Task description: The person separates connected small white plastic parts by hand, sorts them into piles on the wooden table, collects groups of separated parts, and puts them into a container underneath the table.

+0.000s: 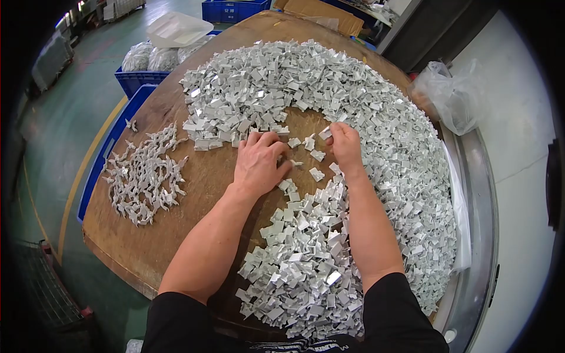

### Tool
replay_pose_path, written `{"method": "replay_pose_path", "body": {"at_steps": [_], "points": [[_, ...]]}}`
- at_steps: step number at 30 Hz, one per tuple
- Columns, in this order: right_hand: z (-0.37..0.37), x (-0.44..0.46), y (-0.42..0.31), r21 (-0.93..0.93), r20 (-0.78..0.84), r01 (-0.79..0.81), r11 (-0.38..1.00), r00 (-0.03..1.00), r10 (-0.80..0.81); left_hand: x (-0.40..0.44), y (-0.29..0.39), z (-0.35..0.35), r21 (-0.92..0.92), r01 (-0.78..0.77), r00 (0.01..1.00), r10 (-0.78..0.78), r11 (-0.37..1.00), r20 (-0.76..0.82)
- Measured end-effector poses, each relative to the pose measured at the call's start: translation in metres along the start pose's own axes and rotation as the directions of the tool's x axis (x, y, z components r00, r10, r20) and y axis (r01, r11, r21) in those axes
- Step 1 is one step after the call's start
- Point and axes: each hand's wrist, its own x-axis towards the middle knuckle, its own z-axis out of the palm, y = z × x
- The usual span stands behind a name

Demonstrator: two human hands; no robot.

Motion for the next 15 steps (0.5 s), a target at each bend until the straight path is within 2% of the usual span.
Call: {"method": "replay_pose_path", "body": {"at_steps": [2,4,7,10,13,14,15], "points": [[0.001,0.001,0.004,-0.243,-0.086,0.117,0.963,0.986,-0.141,0.001,-0.006,0.009,-0.002,0.038,0.999,-0.038,0.999,-0.038],[0.006,-0.006,0.0,-0.473,-0.119,0.226,0.852,0.941,-0.316,0.0,-0.008,0.012,0.011,0.081,0.993,-0.08,0.997,-0.082],[0.011,-0.004,0.003,-0.444,0.015,0.439,0.781,0.875,-0.483,0.001,-0.007,0.012,0.01,0.075,0.994,-0.074,0.997,-0.086],[0.006,-0.011,-0.011,-0.339,0.281,0.522,0.782,0.85,-0.445,0.001,-0.004,0.007,0.016,0.095,0.995,-0.095,0.995,-0.029],[0.008,-0.02,-0.022,-0.005,0.414,0.567,0.824,0.751,-0.514,0.001,-0.004,0.005,0.002,0.092,0.996,-0.092,0.996,0.006],[0.014,-0.024,-0.021,0.279,0.401,0.302,0.912,0.826,-0.396,0.001,-0.004,0.005,-0.006,0.079,0.997,-0.079,0.997,0.002],[0.013,-0.021,-0.016,0.253,0.401,0.287,0.924,0.838,-0.37,0.001,-0.004,0.005,-0.012,0.066,0.998,-0.066,0.998,-0.003]]}}
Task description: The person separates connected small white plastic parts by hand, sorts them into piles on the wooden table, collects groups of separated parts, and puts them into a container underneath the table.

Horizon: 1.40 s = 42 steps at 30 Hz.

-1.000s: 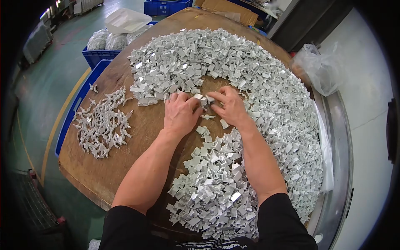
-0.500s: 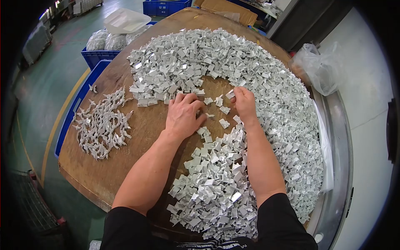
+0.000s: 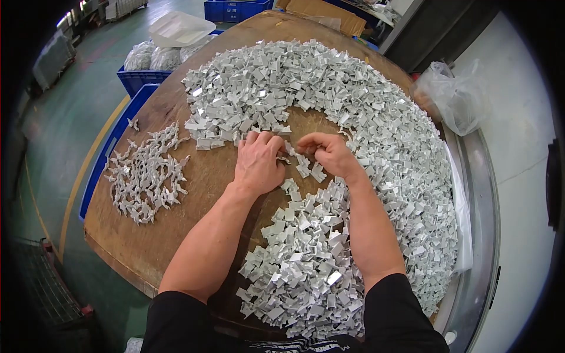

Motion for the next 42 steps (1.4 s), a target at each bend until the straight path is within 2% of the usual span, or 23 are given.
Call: {"method": "replay_pose_path", "body": {"at_steps": [2,5,8,9,11,12,13,16,17,18,19,20,23,25,26,27,30,33,36,37,40,41,42], "points": [[-0.006,0.002,0.009,-0.033,-0.018,-0.055,0.998,0.998,0.055,-0.001,0.0,-0.001,-0.02,-0.037,0.999,0.037,0.999,0.001],[-0.002,-0.006,-0.021,-0.282,0.057,0.015,0.959,0.998,0.001,-0.002,0.003,-0.003,-0.054,-0.093,0.995,0.094,0.994,0.017],[-0.014,-0.001,-0.011,-0.374,0.327,0.077,0.924,0.944,0.054,-0.002,0.003,-0.002,-0.054,-0.101,0.994,0.103,0.993,0.028],[-0.016,-0.001,-0.011,-0.296,0.264,-0.183,0.938,0.927,0.264,-0.003,0.003,-0.002,-0.052,-0.095,0.995,0.096,0.994,0.021],[-0.008,0.005,0.002,-0.296,0.034,-0.046,0.954,0.998,0.059,-0.001,0.002,-0.002,-0.042,-0.074,0.997,0.074,0.996,-0.01],[-0.002,0.009,0.006,-0.308,-0.079,0.022,0.951,0.996,-0.049,-0.002,0.002,0.0,-0.039,-0.057,0.998,0.056,0.998,-0.032],[0.009,0.015,-0.01,-0.402,-0.134,0.192,0.895,0.955,-0.265,-0.002,0.003,0.0,-0.038,-0.04,0.998,0.039,0.998,-0.049],[0.028,0.041,-0.003,-0.724,-0.008,0.414,0.551,0.795,-0.607,-0.002,0.005,0.0,0.028,0.02,0.998,-0.018,0.999,-0.065],[0.029,0.043,-0.001,-0.683,0.035,0.365,0.632,0.881,-0.472,-0.001,0.006,-0.001,0.052,0.066,0.995,-0.062,0.996,-0.074],[0.026,0.044,-0.009,-0.698,0.039,0.202,0.687,0.969,-0.246,-0.001,0.007,-0.003,0.076,0.114,0.991,-0.108,0.991,-0.084],[0.022,0.047,-0.023,-0.712,0.04,0.032,0.701,0.999,-0.005,-0.001,0.007,-0.004,0.1,0.163,0.984,-0.154,0.982,-0.095],[0.019,0.051,-0.031,-0.728,0.039,-0.134,0.673,0.971,0.235,0.0,0.005,-0.003,0.109,0.187,0.978,-0.175,0.976,-0.115],[0.019,0.055,-0.026,-0.696,-0.095,-0.208,0.687,0.975,0.199,0.001,0.002,0.005,0.118,0.246,0.962,-0.228,0.962,-0.148],[0.029,0.064,0.0,-0.703,-0.122,0.029,0.711,0.98,-0.16,0.001,0.0,0.006,0.114,0.261,0.959,-0.245,0.959,-0.143],[0.035,0.07,0.013,-0.708,-0.135,0.148,0.69,0.931,-0.338,0.0,0.0,0.007,0.123,0.255,0.96,-0.236,0.959,-0.151],[0.04,0.075,0.011,-0.741,-0.12,0.1,0.664,0.953,-0.278,0.0,-0.001,0.007,0.133,0.25,0.96,-0.228,0.959,-0.162],[0.039,0.077,0.005,-0.72,0.002,0.183,0.669,0.965,-0.262,0.0,-0.003,0.008,0.153,0.247,0.954,-0.213,0.957,-0.209],[0.025,0.063,0.01,-0.616,0.097,0.264,0.742,0.961,-0.26,0.0,-0.003,0.008,0.146,0.232,0.958,-0.201,0.962,-0.203],[0.012,0.036,0.01,-0.552,0.075,0.268,0.79,0.959,-0.274,0.0,-0.005,0.007,0.127,0.235,0.962,-0.211,0.964,-0.175],[0.009,0.028,0.009,-0.502,-0.018,0.175,0.847,0.977,-0.212,0.0,-0.005,0.007,0.12,0.24,0.961,-0.219,0.963,-0.168],[0.001,0.009,-0.006,-0.493,-0.189,0.035,0.869,0.971,-0.147,0.001,0.0,0.004,0.118,0.262,0.959,-0.244,0.958,-0.146],[-0.004,0.008,0.004,-0.473,-0.213,0.046,0.88,0.963,-0.165,0.001,0.002,0.002,0.118,0.251,0.963,-0.236,0.961,-0.128],[-0.01,0.008,0.002,-0.442,-0.243,-0.109,0.89,0.97,-0.003,0.0,0.003,0.0,0.118,0.239,0.968,-0.226,0.964,-0.109]]}}
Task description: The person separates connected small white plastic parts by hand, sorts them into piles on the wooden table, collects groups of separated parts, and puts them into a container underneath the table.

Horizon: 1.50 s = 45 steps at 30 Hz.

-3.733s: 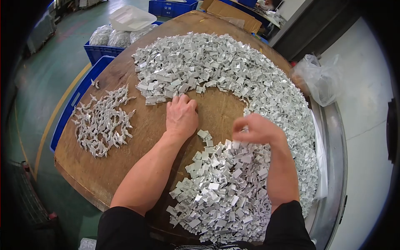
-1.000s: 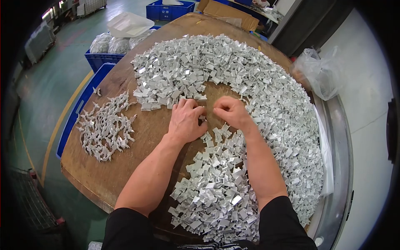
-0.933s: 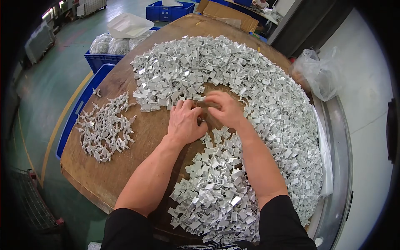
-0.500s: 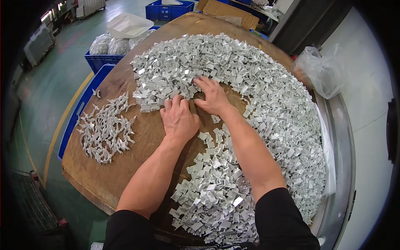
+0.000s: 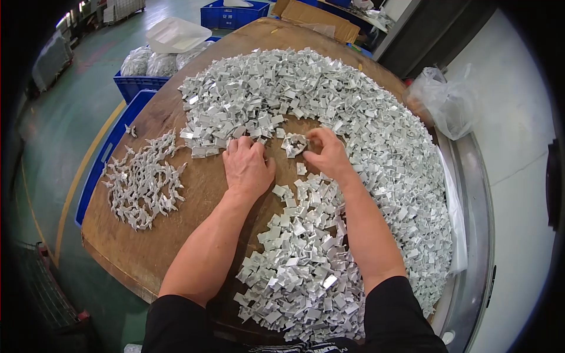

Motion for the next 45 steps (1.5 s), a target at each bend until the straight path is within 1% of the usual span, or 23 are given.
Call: {"method": "replay_pose_path", "body": {"at_steps": [2,3,4,6,9,13,15,18,21,24,25,27,28,30,31,34,36,37,38,39,40,43,45], "points": [[-0.008,0.003,0.002,-0.025,0.099,-0.307,0.952,0.946,0.307,0.001,-0.001,0.0,-0.034,-0.051,0.999,0.052,0.998,0.017],[-0.004,0.002,-0.002,0.003,0.022,-0.271,0.963,0.962,0.271,0.001,-0.002,0.002,-0.066,-0.092,0.995,0.093,0.994,0.019],[0.0,0.001,-0.005,0.0,-0.038,-0.129,0.992,0.991,0.129,0.001,-0.004,0.003,-0.097,-0.133,0.991,0.135,0.986,0.021],[0.007,-0.002,-0.014,-0.035,-0.149,0.154,0.988,0.976,-0.157,0.0,-0.003,0.006,-0.132,-0.202,0.979,0.199,0.97,-0.039],[0.012,-0.001,-0.003,-0.307,-0.071,0.156,0.939,0.98,-0.186,-0.001,-0.003,0.006,-0.14,-0.271,0.963,0.267,0.952,-0.046],[0.009,0.001,0.008,-0.343,-0.094,0.214,0.915,0.961,-0.26,0.0,-0.006,0.004,-0.155,-0.288,0.95,0.303,0.945,0.08],[0.014,0.001,0.002,-0.31,-0.167,0.297,0.903,0.918,-0.359,0.0,-0.003,0.005,-0.161,-0.267,0.962,0.272,0.95,0.01],[0.02,0.0,0.001,-0.366,-0.077,0.355,0.86,0.91,-0.408,-0.002,0.001,0.005,-0.113,-0.28,0.96,0.281,0.953,-0.01],[0.01,0.004,0.005,-0.331,0.11,0.217,0.919,0.976,-0.191,-0.003,0.0,0.006,-0.094,-0.273,0.962,0.274,0.957,-0.001],[0.004,0.004,-0.003,-0.317,0.067,0.028,0.948,0.998,-0.007,-0.001,-0.002,0.011,-0.085,-0.235,0.972,0.233,0.968,-0.029],[0.008,0.004,-0.004,-0.302,-0.008,0.139,0.943,0.989,-0.148,-0.001,-0.002,0.012,-0.078,-0.219,0.975,0.216,0.973,-0.042],[0.023,0.006,-0.004,-0.295,-0.163,0.355,0.887,0.896,-0.413,-0.001,0.002,0.009,-0.113,-0.178,0.983,0.172,0.978,-0.058],[0.028,0.009,-0.003,-0.318,-0.125,0.394,0.862,0.884,-0.45,-0.001,0.004,0.006,-0.128,-0.158,0.986,0.15,0.979,-0.066],[0.034,0.013,-0.005,-0.355,-0.042,0.47,0.808,0.856,-0.516,-0.002,0.001,0.004,-0.133,-0.227,0.974,0.222,0.965,-0.048],[0.032,0.012,-0.006,-0.314,-0.03,0.463,0.829,0.868,-0.496,-0.002,0.001,0.004,-0.138,-0.261,0.965,0.258,0.956,-0.04],[0.017,0.006,-0.01,-0.194,0.058,0.437,0.878,0.899,-0.434,-0.001,0.003,0.0,-0.131,-0.174,0.984,0.177,0.976,0.011],[-0.001,0.002,-0.009,-0.126,0.191,0.406,0.905,0.905,-0.379,0.0,0.001,0.001,-0.042,-0.109,0.993,0.107,0.993,-0.042],[-0.005,0.001,-0.012,-0.06,0.199,0.388,0.92,0.908,-0.37,0.0,0.0,0.002,0.002,-0.074,0.995,0.073,0.997,-0.071],[-0.012,0.001,-0.016,-0.096,0.312,0.192,0.977,0.938,-0.153,0.001,0.0,0.002,0.017,-0.039,0.997,0.04,0.999,-0.062],[-0.026,0.002,-0.038,-0.156,0.411,-0.006,0.988,0.909,0.071,0.002,0.0,0.001,0.032,-0.003,0.999,0.004,0.999,-0.053],[-0.032,0.002,-0.05,-0.236,0.487,-0.197,0.951,0.823,0.292,0.002,0.0,0.0,0.047,0.033,0.999,-0.031,0.998,-0.041],[-0.015,0.018,-0.052,-0.274,0.309,-0.036,0.961,0.943,0.123,0.004,-0.003,-0.002,0.092,0.067,0.997,-0.063,0.994,-0.054],[0.018,0.037,-0.034,-0.286,0.107,0.229,0.93,0.973,-0.206,0.004,-0.008,0.001,0.117,0.069,0.995,-0.06,0.991,-0.076]]}}
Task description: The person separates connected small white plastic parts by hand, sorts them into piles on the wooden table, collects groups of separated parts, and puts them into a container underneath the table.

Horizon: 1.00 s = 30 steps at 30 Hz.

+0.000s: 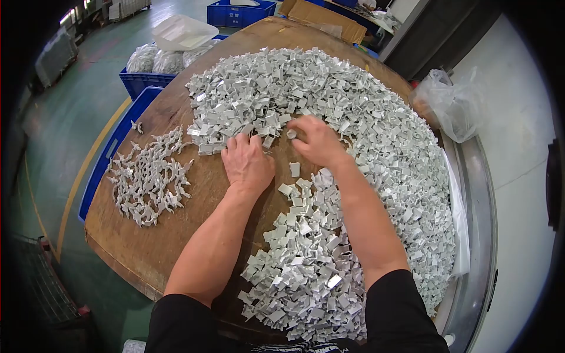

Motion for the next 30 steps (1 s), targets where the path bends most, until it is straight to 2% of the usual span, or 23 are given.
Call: {"method": "replay_pose_path", "body": {"at_steps": [1,4,7,11,12,15,16,19,22,23,25,26,29,30], "points": [[0.016,0.008,0.003,-0.043,-0.145,0.124,0.991,0.981,-0.129,0.0,-0.002,0.003,0.014,-0.002,1.0,0.002,1.0,-0.01],[0.038,0.024,-0.006,-0.165,-0.044,0.126,0.978,0.99,-0.134,0.0,-0.003,0.004,-0.01,-0.012,0.999,0.011,1.0,-0.03],[0.037,0.024,0.002,-0.041,0.046,0.048,0.998,0.998,-0.046,0.0,-0.004,0.002,-0.029,-0.039,0.999,0.039,0.999,-0.001],[0.017,-0.003,0.02,-0.001,0.016,0.027,1.0,1.0,-0.027,-0.001,-0.003,0.0,-0.093,-0.081,0.995,0.085,0.992,0.047],[0.014,-0.013,0.019,-0.074,-0.031,0.0,0.997,1.0,-0.002,-0.001,-0.002,-0.001,-0.106,-0.091,0.993,0.099,0.99,0.067],[0.002,-0.027,0.02,-0.073,0.033,-0.213,0.974,0.976,0.215,-0.001,0.0,-0.005,-0.139,-0.104,0.991,0.114,0.985,0.067],[0.002,-0.031,0.019,-0.078,-0.037,-0.201,0.977,0.979,0.198,-0.001,0.0,-0.006,-0.147,-0.107,0.991,0.117,0.983,0.062],[0.013,-0.029,0.023,0.015,-0.211,-0.021,1.0,0.977,0.023,-0.001,0.002,0.003,-0.149,-0.106,0.994,0.1,0.983,-0.047],[0.015,-0.028,0.034,-0.14,-0.262,0.078,0.987,0.958,-0.113,-0.002,-0.002,0.002,-0.209,-0.234,0.971,0.239,0.949,-0.002],[0.015,-0.028,0.039,0.058,-0.251,-0.039,0.998,0.967,0.052,-0.002,-0.003,0.001,-0.215,-0.242,0.966,0.256,0.946,0.039],[0.009,-0.029,0.046,0.422,-0.135,-0.277,0.863,0.922,0.362,-0.002,-0.004,-0.001,-0.236,-0.26,0.948,0.294,0.936,0.12],[0.013,-0.029,0.052,0.546,-0.261,-0.193,0.815,0.885,0.385,-0.002,-0.003,-0.001,-0.25,-0.262,0.951,0.294,0.932,0.099],[0.012,-0.03,0.059,0.665,-0.36,-0.14,0.734,0.8,0.479,-0.001,-0.002,0.0,-0.262,-0.26,0.958,0.283,0.929,0.054],[0.009,-0.032,0.057,0.656,-0.334,-0.177,0.733,0.803,0.493,-0.001,-0.002,0.001,-0.249,-0.25,0.961,0.271,0.936,0.052]]}}
